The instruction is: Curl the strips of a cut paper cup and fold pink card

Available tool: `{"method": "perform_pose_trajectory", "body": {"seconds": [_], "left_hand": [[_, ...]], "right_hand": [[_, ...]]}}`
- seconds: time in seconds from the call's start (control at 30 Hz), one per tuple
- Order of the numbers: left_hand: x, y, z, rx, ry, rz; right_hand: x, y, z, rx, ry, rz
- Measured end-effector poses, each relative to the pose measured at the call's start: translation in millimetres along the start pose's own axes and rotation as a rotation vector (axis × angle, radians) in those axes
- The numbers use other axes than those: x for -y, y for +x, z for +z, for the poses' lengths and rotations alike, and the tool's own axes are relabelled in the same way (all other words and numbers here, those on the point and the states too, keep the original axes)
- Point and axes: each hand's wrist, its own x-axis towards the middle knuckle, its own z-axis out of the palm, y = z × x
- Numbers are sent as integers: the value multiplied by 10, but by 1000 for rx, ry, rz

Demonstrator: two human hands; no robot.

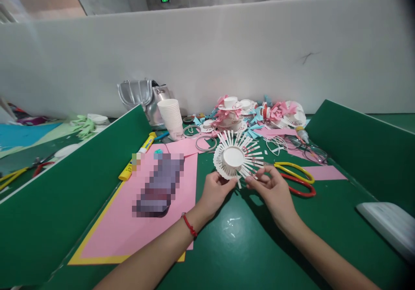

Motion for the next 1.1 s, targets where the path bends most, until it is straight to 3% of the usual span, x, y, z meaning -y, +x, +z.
{"method": "perform_pose_trajectory", "body": {"seconds": [0.3,1.1], "left_hand": [[-45,-9,0,33,-39,-31],[33,40,-40,81,-109,-92]], "right_hand": [[-81,-51,14,147,-231,-142],[-71,-83,49,186,-353,-179]]}}
